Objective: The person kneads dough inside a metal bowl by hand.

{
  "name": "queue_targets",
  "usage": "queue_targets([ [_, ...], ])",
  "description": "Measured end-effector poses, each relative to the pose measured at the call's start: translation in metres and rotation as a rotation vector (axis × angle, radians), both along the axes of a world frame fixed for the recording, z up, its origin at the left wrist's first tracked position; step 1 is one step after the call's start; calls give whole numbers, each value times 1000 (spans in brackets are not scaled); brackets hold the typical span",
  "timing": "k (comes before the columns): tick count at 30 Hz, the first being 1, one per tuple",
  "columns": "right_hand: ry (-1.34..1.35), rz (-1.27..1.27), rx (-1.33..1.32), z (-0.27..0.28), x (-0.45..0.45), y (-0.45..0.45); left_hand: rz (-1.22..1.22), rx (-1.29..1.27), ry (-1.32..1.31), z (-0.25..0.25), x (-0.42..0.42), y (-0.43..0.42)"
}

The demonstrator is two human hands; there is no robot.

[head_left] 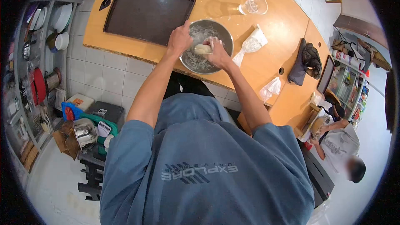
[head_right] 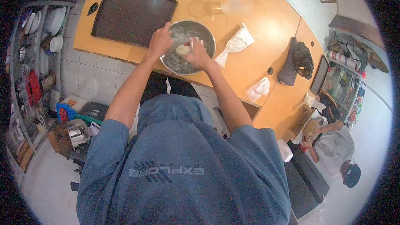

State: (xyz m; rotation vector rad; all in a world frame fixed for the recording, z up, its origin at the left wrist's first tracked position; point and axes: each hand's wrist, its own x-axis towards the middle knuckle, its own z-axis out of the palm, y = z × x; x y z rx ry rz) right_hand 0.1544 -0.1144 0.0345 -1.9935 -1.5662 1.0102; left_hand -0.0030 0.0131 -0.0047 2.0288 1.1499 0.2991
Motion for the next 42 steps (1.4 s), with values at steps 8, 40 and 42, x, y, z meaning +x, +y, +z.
queue_targets([
  [8, -333, -151, 19, -27, -22, 6, 9, -34, 37, 3, 0, 0],
  [40, -560, -161, 19, -65, -36, 55, 40, -46, -7, 1, 1, 3],
  [42, -509, -181, 47, -58, -35, 52, 41, -44, -12, 3, 1, -1],
])
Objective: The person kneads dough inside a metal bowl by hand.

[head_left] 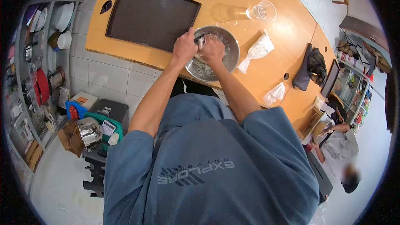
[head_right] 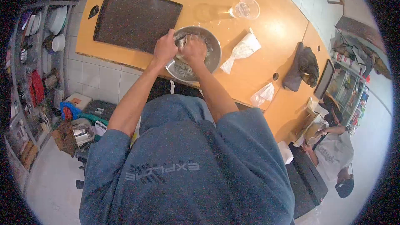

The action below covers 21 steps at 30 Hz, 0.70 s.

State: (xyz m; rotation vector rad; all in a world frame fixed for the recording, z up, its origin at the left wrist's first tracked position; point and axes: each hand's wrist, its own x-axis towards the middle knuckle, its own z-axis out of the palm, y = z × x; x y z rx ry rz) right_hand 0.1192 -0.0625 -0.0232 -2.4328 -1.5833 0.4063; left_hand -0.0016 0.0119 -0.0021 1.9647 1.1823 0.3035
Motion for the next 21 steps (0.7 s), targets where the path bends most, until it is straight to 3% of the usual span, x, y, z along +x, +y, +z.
queue_targets([
  [6, 484, -164, -126, 6, 29, -1, -21, 25, 13, -6, -1, 0],
  [7, 518, -108, -237, 31, 35, 4, -23, 42, -4, -8, -1, 0],
  [14, 475, 15, -182, 16, 38, -17, -65, 3, 62, 4, 0, 3],
  [16, 477, 35, -193, 38, 26, -21, -75, -1, 84, 5, 0, 3],
  [21, 172, -48, -320, 49, -7, -25, -55, 17, 53, 3, 3, -1],
])
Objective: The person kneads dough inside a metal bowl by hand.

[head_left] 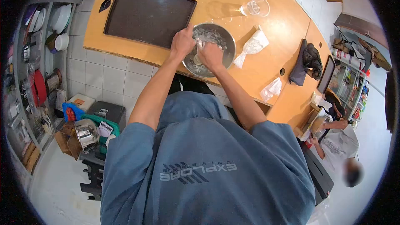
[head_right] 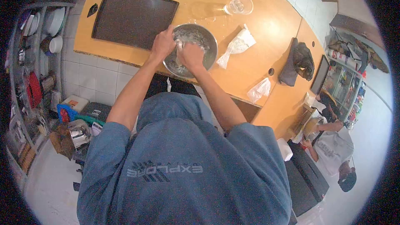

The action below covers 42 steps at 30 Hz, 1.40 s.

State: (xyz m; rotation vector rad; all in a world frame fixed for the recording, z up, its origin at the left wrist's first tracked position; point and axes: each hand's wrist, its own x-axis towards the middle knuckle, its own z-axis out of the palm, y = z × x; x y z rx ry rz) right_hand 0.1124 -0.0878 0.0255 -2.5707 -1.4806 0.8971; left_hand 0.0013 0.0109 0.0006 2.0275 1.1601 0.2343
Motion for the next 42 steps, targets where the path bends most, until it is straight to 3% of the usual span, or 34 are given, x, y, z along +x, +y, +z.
queue_targets([
  [6, -313, -23, 224, -17, -15, -14, 1, -48, -26, 4, -2, 0],
  [9, -223, 13, 126, -18, -2, -11, 10, -42, -37, 2, -5, 0],
  [12, -106, 40, 247, -35, 5, -13, 17, -21, -65, 3, -4, 1],
  [18, -298, 153, 342, -45, -2, -2, 34, -23, -54, -1, -1, 0],
  [21, -373, 85, 413, -51, -5, 5, 52, -17, -71, -5, -4, -1],
  [27, -258, -38, 221, -55, -1, 19, 70, 6, -61, 2, -4, -1],
  [30, -21, -133, 145, -59, 8, 21, 67, 6, -58, 0, -6, -4],
  [33, 378, 5, 104, -58, 39, 13, 35, 1, -38, -5, -7, 2],
  [34, 398, 202, 126, -51, 47, 11, 25, 5, -33, -3, -7, 3],
  [37, 142, 529, -32, -12, 41, 10, 9, 11, -19, 2, -6, 4],
  [40, 62, 619, -88, -14, 30, -1, -12, 18, -48, -3, -7, 5],
  [42, 75, 532, 21, -7, 31, -10, -20, 17, -51, -5, -7, 4],
])
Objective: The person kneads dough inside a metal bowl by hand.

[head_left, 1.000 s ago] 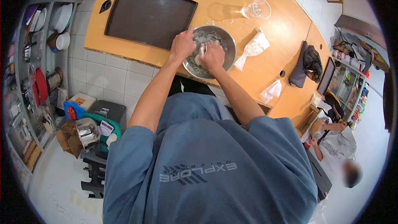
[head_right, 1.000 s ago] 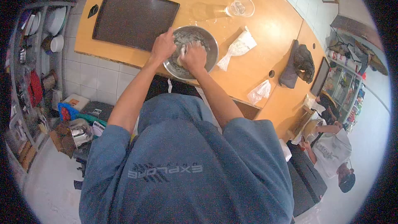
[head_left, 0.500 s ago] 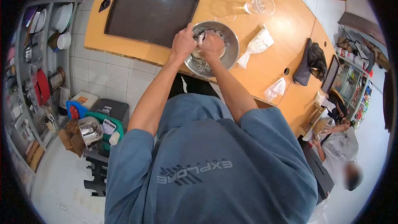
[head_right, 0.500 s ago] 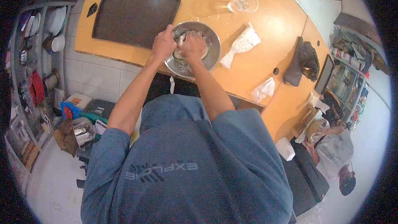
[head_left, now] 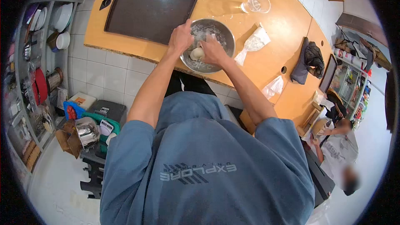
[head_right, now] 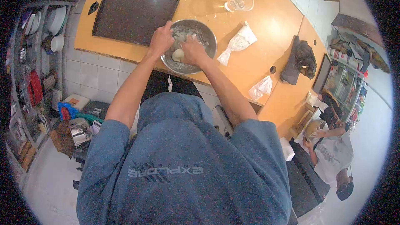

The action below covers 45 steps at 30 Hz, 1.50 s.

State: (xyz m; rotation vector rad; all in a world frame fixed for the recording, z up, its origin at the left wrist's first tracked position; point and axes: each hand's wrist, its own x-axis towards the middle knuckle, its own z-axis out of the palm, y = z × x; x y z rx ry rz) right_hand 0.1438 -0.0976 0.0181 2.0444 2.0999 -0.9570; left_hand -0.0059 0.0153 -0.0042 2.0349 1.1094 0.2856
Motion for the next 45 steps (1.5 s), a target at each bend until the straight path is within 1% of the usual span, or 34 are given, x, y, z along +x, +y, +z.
queue_targets([
  [1, 23, -44, 51, 9, -1, -1, 0, -3, 15, 2, 0, 1],
  [4, 324, -348, -65, 45, 12, 2, 2, 2, 32, -2, -2, 2],
  [7, 459, -570, 88, 50, 22, 1, 1, -17, 38, 1, 0, 2],
  [8, 525, -592, 183, 43, 22, -3, 0, -29, 43, 3, 0, 2],
  [11, 707, -607, 18, 14, 26, -9, -8, -16, 55, -2, -1, 3],
  [14, 737, -552, -216, 0, 32, -11, -12, 34, 2, -4, -1, -1],
  [17, 540, -713, -243, 19, 24, 3, 12, -3, -5, 5, 0, -2],
  [20, 562, -719, -246, -12, 33, 8, 17, 6, 13, 2, 0, -3],
  [23, 589, -657, -236, -9, 31, 12, 10, -28, 29, 10, 1, -3],
  [26, 453, -581, -215, -26, 24, 8, 15, -46, 56, 7, 2, -2],
  [29, 74, -586, -103, -30, -2, 0, -13, -3, 68, 4, 4, -1],
  [30, -71, -517, -9, -9, -16, 0, -18, -2, 58, 1, 4, -1],
  [33, -176, -493, 290, -15, -35, -14, -20, 9, 9, -3, 6, -1],
  [34, -233, -507, 219, -15, -40, -15, -11, 20, -17, -2, 6, -3],
  [37, -212, -578, 198, -17, -46, -9, -9, 25, -23, -3, 7, -2],
  [40, -254, -573, 202, -26, -46, 3, -16, 8, -19, -3, 6, -1],
  [41, -230, -548, 153, -28, -43, 6, -17, 0, -23, -3, 6, -1],
  [43, -180, -498, 58, -15, -37, 20, -28, -9, -18, -5, 7, -1],
  [45, -174, -436, 45, -24, -29, 27, -33, -4, -25, -8, 6, 1],
])
